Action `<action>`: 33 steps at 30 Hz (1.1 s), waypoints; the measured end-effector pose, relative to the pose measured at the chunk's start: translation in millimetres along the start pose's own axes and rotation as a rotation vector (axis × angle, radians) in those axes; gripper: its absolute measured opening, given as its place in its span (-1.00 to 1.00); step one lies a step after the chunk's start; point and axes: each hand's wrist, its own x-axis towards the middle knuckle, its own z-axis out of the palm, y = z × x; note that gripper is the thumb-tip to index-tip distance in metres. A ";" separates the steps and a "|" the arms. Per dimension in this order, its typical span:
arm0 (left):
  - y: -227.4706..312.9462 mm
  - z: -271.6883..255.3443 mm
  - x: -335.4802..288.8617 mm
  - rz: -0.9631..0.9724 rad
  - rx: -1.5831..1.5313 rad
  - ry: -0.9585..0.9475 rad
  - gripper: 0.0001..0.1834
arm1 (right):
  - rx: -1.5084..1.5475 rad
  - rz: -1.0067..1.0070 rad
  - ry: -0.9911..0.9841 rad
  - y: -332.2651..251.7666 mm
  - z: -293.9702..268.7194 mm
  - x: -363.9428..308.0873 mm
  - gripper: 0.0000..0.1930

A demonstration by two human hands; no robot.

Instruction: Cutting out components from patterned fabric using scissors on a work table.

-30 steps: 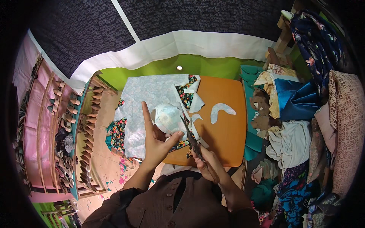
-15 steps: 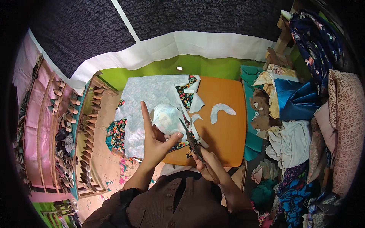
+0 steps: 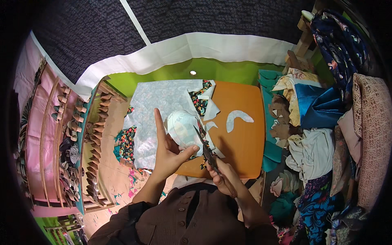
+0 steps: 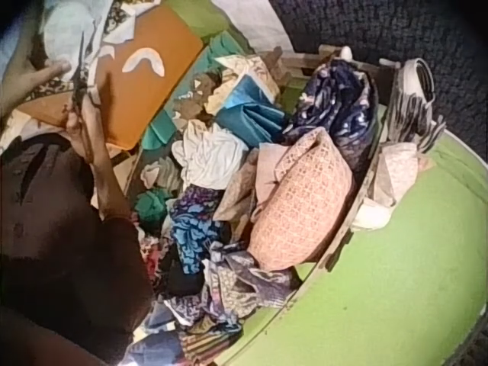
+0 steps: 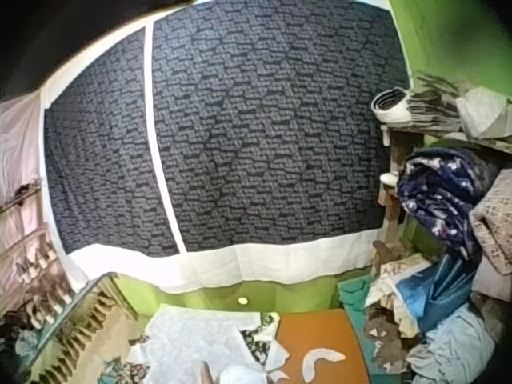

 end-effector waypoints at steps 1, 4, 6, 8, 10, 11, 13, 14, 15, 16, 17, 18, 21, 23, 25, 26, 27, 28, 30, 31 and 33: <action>-0.4 -0.8 -0.4 -0.007 0.022 -0.011 0.18 | 0.001 0.000 -0.003 2.7 -1.3 -0.6 -0.21; 2.4 2.3 -0.1 -0.008 -0.024 -0.005 0.19 | 0.000 0.002 0.004 6.6 -1.5 -1.3 -0.24; 1.2 1.9 0.7 0.012 -0.019 -0.026 0.16 | -0.002 0.005 0.015 6.4 -0.8 -1.4 -0.25; 2.8 1.4 0.5 0.032 -0.011 -0.043 0.13 | 0.058 0.076 0.054 1.8 3.6 -1.1 -0.28; 6.2 1.7 0.5 0.021 0.004 -0.032 0.13 | 0.117 0.121 0.039 -4.4 6.5 0.1 -0.24; 6.4 1.5 0.3 0.021 0.003 -0.032 0.13 | 0.175 0.167 0.026 -7.5 7.4 0.7 -0.19; 7.0 0.9 -0.4 -0.044 -0.047 -0.005 0.19 | 0.170 0.202 0.035 -13.9 8.6 0.9 -0.18; 7.8 0.5 -0.3 -0.044 -0.047 -0.004 0.19 | 0.164 0.236 0.045 -15.4 9.0 0.8 -0.17; 8.7 -0.1 0.2 -0.040 -0.033 -0.013 0.20 | 0.164 0.237 0.045 -10.7 6.6 0.1 -0.17; 9.7 -0.7 0.5 -0.035 -0.018 -0.021 0.21 | 0.051 0.143 0.025 -2.1 1.8 -1.1 -0.23; 11.4 -2.4 0.6 -0.036 -0.017 -0.020 0.21 | -0.062 0.049 0.005 2.4 -0.8 -1.7 -0.27; 13.4 -4.7 0.6 -0.056 0.010 -0.059 0.18 | -0.061 0.050 0.004 2.7 -1.2 -2.0 -0.27; 14.9 -7.3 2.2 -0.075 0.058 -0.122 0.15 | -0.044 0.006 -0.005 0.7 -2.3 -1.8 -0.25; 15.6 -8.7 1.9 -0.073 0.084 -0.140 0.15 | -0.055 0.003 -0.040 2.3 -3.0 -2.0 -0.24; 14.1 -10.6 1.8 -0.077 0.114 -0.158 0.15 | -0.053 0.012 -0.049 -0.7 -1.8 -1.6 -0.24; 13.4 -11.3 1.7 -0.078 0.113 -0.157 0.15 | -0.051 0.021 -0.057 -1.5 -1.5 -1.4 -0.24; 12.8 -11.8 1.5 -0.087 0.130 -0.161 0.15 | -0.051 0.022 -0.057 -0.6 -1.7 -1.1 -0.24; 12.7 -12.3 0.8 -0.094 0.148 -0.163 0.15 | -0.049 0.025 -0.060 0.1 -1.9 -1.2 -0.24; 8.8 -15.3 -0.3 -0.107 0.148 -0.172 0.18 | -0.047 0.029 -0.064 -0.5 -1.5 -1.9 -0.24; 7.2 -16.8 -0.7 -0.119 0.149 -0.180 0.21 | -0.019 0.051 -0.058 -1.7 -1.1 -2.0 -0.25; 7.0 -18.3 -2.0 -0.129 0.185 -0.166 0.21 | 0.010 0.072 -0.055 -3.2 0.7 -1.3 -0.26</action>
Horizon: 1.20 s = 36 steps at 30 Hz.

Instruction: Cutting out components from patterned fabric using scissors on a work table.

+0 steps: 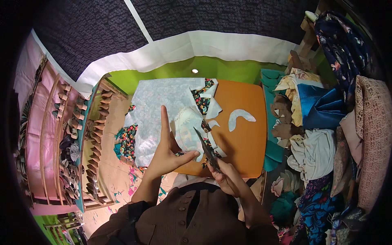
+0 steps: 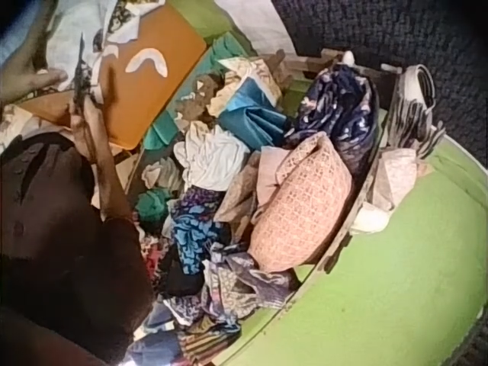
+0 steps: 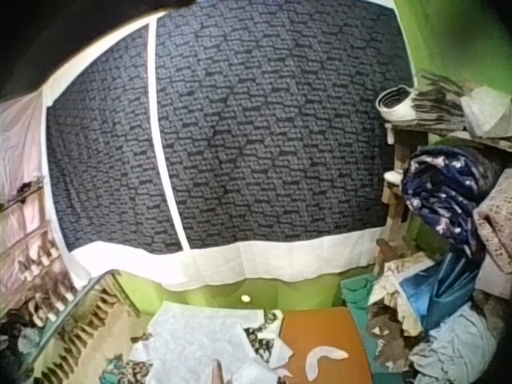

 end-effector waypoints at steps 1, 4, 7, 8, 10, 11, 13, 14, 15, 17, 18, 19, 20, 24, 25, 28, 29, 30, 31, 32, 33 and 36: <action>-0.1 -0.1 -0.1 -0.014 0.031 0.012 0.21 | 0.009 -0.005 0.016 -0.7 1.6 0.4 -0.26; 3.9 1.1 1.8 0.013 -0.073 -0.007 0.21 | 0.013 0.002 0.012 1.5 -1.0 1.8 -0.27; 5.9 2.1 3.2 0.024 -0.089 -0.009 0.21 | -0.020 0.020 0.008 3.7 -2.9 2.1 -0.27; 6.6 2.7 3.6 0.024 -0.089 -0.011 0.21 | -0.048 0.028 0.023 4.9 -3.4 2.1 -0.28; 8.4 4.1 3.9 0.042 -0.079 0.002 0.17 | -0.049 0.001 0.023 11.6 -6.2 2.9 -0.32; 7.0 4.6 4.7 0.043 -0.079 0.000 0.17 | -0.050 -0.027 0.021 13.4 -7.2 3.0 -0.36; 0.2 4.9 6.7 0.088 -0.106 0.038 0.08 | -0.053 -0.019 0.041 8.5 -5.4 2.7 -0.40; -4.3 5.3 7.2 0.090 -0.104 0.039 0.08 | -0.057 -0.010 0.058 4.6 -3.6 2.8 -0.45; -9.3 6.1 7.5 0.084 -0.148 0.108 0.05 | -0.057 -0.012 0.056 -1.3 -1.6 3.3 -0.45; -12.0 9.5 8.6 0.077 -0.194 0.168 0.03 | -0.012 0.147 0.082 -11.0 -0.1 4.0 -0.15; -10.0 11.0 8.1 0.035 -0.198 0.167 0.02 | -0.011 0.147 0.084 -7.4 0.3 4.5 -0.15; -7.8 13.1 7.6 -0.007 -0.202 0.166 0.02 | -0.004 0.095 0.105 0.0 0.7 4.6 -0.18; -6.9 16.5 7.9 -0.008 -0.202 0.165 0.02 | 0.003 0.044 0.126 7.8 0.6 5.4 -0.20; -3.1 24.3 7.9 0.042 -0.248 0.260 0.07 | 0.170 0.153 0.004 29.4 -14.0 3.3 -0.36; -2.7 24.2 6.8 0.018 -0.242 0.253 0.09 | 0.196 0.075 -0.016 24.9 -10.6 1.3 -0.30; -9.0 26.1 6.7 0.072 -0.223 0.247 0.12 | 0.305 0.081 -0.015 18.5 -3.5 1.1 -0.22; -8.6 26.3 6.6 0.071 -0.224 0.246 0.12 | 0.387 0.165 0.009 17.9 -2.8 1.2 -0.20; -7.8 26.4 6.6 0.072 -0.225 0.238 0.12 | 0.387 0.165 0.011 20.6 -3.7 1.8 -0.20; -7.4 26.1 6.1 0.073 -0.222 0.232 0.13 | 0.426 0.275 0.002 26.8 -5.6 4.3 -0.18; -7.7 26.3 5.9 0.073 -0.221 0.233 0.13 | 0.464 0.385 -0.007 33.4 -7.8 6.9 -0.17; -8.3 26.8 5.8 0.079 -0.214 0.238 0.13 | 0.464 0.385 -0.009 43.0 -9.6 7.3 -0.17; -7.1 27.9 5.3 0.089 -0.208 0.236 0.14 | 0.453 0.240 -0.072 54.8 -10.8 4.0 -0.15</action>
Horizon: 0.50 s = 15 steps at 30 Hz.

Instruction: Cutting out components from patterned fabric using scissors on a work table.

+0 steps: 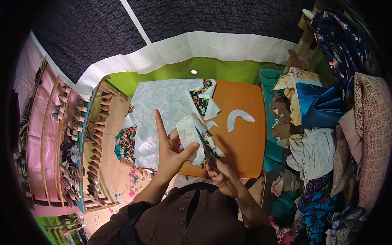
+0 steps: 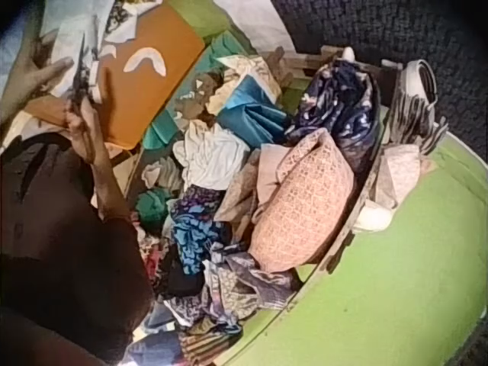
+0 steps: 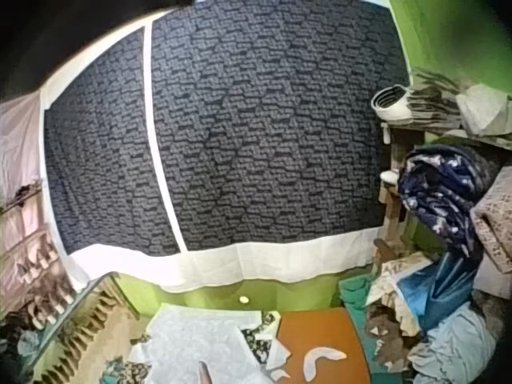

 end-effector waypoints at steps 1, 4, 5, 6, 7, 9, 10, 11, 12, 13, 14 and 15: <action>-0.4 0.2 -0.4 0.002 0.000 -0.004 0.14 | 0.015 0.045 0.037 -6.0 4.1 -1.3 -0.12; 1.5 -0.5 -1.7 -0.002 0.008 0.005 0.14 | -0.088 -0.056 0.037 -28.4 26.4 -12.1 -0.06; 1.1 -0.6 -1.5 -0.002 0.007 0.003 0.14 | -0.205 -0.206 0.010 -32.8 30.8 -15.3 -0.03; 0.4 -0.8 -1.3 -0.006 0.004 0.001 0.14 | -0.205 -0.206 0.012 -32.4 30.6 -15.4 -0.03; 0.2 -0.9 -1.3 -0.008 0.003 0.000 0.14 | -0.192 -0.182 0.018 -31.6 30.0 -15.7 0.01; 0.9 -1.9 -1.4 -0.008 0.002 -0.003 0.14 | -0.179 -0.156 0.022 -29.9 28.9 -15.9 0.04; 1.9 -1.7 -1.8 -0.008 0.000 -0.007 0.14 | -0.162 -0.155 -0.004 -29.3 28.5 -16.8 0.04; 2.7 -1.4 -2.0 -0.006 0.001 -0.007 0.14 | -0.145 -0.152 -0.031 -28.7 27.9 -17.4 0.04; 3.4 -1.1 -2.3 0.000 -0.007 -0.006 0.14 | -0.145 -0.153 -0.032 -28.1 27.0 -17.2 0.04; 3.1 -0.9 -1.9 0.004 -0.016 -0.008 0.14 | -0.139 -0.168 -0.044 -26.8 24.9 -16.2 0.03; 3.3 -0.5 -1.7 0.003 -0.016 -0.009 0.14 | -0.133 -0.184 -0.057 -24.9 22.2 -14.7 0.02; 4.0 0.1 -1.6 -0.003 -0.015 -0.007 0.14 | -0.132 -0.184 -0.056 -18.9 15.5 -10.9 0.02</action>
